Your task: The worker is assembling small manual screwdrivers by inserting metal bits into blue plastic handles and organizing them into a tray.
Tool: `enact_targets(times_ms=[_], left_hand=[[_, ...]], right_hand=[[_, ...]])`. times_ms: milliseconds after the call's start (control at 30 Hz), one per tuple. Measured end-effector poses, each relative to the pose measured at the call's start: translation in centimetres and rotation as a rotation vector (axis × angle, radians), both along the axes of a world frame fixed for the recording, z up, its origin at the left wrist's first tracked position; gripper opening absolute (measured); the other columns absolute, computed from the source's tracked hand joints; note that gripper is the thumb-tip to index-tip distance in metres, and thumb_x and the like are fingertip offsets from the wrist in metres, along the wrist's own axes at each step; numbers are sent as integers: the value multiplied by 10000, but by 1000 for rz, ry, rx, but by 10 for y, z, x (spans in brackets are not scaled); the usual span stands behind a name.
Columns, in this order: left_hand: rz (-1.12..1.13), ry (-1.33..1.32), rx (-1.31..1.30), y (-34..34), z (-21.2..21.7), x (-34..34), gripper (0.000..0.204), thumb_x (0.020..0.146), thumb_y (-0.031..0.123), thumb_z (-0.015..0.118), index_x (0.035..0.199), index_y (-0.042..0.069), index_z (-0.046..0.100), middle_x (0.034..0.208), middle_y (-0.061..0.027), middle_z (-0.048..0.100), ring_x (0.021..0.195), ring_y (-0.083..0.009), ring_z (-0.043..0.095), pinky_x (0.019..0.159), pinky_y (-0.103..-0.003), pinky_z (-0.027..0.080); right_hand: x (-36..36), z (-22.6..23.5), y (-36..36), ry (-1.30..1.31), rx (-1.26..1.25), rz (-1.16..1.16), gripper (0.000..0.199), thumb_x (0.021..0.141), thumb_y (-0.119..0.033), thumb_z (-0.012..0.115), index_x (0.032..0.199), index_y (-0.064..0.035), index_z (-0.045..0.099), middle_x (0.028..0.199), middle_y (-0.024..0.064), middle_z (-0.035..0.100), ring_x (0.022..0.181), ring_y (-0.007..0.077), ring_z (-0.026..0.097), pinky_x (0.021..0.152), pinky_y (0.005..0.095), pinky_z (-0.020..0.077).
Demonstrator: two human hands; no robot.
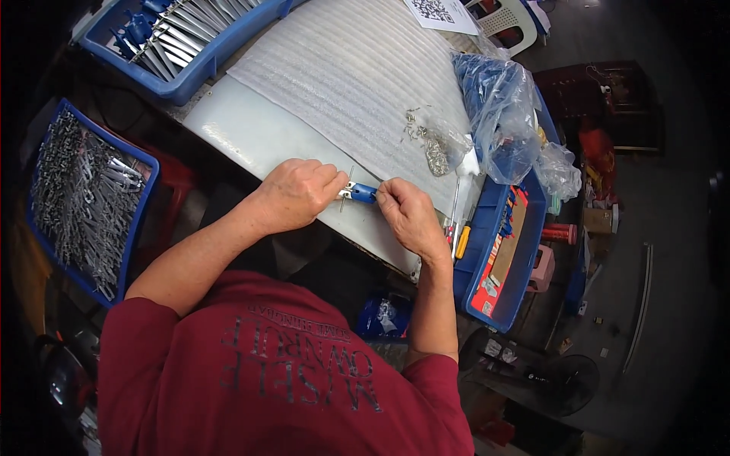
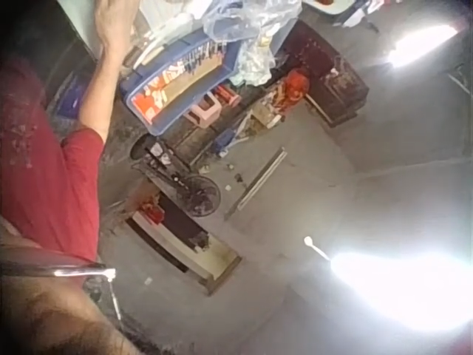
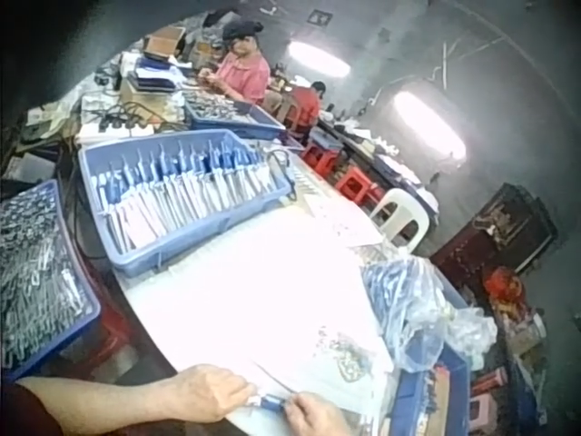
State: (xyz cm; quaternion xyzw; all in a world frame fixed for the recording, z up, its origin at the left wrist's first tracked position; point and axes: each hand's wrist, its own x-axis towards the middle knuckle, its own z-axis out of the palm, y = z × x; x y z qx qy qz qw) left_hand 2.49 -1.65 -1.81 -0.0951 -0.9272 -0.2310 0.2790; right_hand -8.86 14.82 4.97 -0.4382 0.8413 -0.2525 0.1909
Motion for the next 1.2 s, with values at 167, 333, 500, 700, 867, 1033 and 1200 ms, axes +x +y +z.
enact_targets(times_ms=[167,333,500,700,867,1033,1200], left_hand=[[31,25,-83,1,3,0,87,708,95,540,733,79,458,621,-48,452,570,-192,523,503,-307,434],[37,24,-97,1,2,0,82,704,97,536,729,80,459,624,-48,454,576,-192,525,508,-304,438],[41,22,-102,1,2,0,78,701,97,535,722,82,461,627,-48,456,580,-192,527,514,-302,444],[46,27,-104,2,2,0,79,710,108,542,721,85,467,625,-46,457,577,-185,529,511,-298,448],[54,28,-114,2,2,0,92,714,124,556,718,84,473,621,-42,457,569,-181,527,504,-294,446],[50,37,-104,2,2,-1,88,714,126,558,719,84,481,622,-41,459,569,-177,528,501,-291,445],[50,29,-110,3,2,0,80,716,125,554,721,83,486,622,-40,460,569,-175,528,502,-289,447]], right_hand=[[2,-1,0,35,28,-22,137,801,-129,510,790,3,546,740,210,548,726,382,529,633,427,409],[4,-3,-4,38,54,-48,140,788,-127,509,779,5,553,745,211,557,726,385,536,637,430,414],[5,-5,-5,103,25,-70,178,792,-135,528,760,39,547,607,185,526,547,263,517,539,348,409],[5,-4,-5,83,39,-98,185,786,-139,529,760,43,551,589,169,517,535,213,501,528,334,403],[8,-1,-8,32,68,-131,177,781,-134,501,751,27,567,721,236,558,712,403,540,635,444,416],[8,-2,-8,29,57,-145,175,778,-130,505,751,31,567,724,236,561,714,403,544,633,440,421],[8,-6,-7,113,40,-139,190,774,-139,532,761,49,556,607,187,535,548,234,526,542,336,415]])
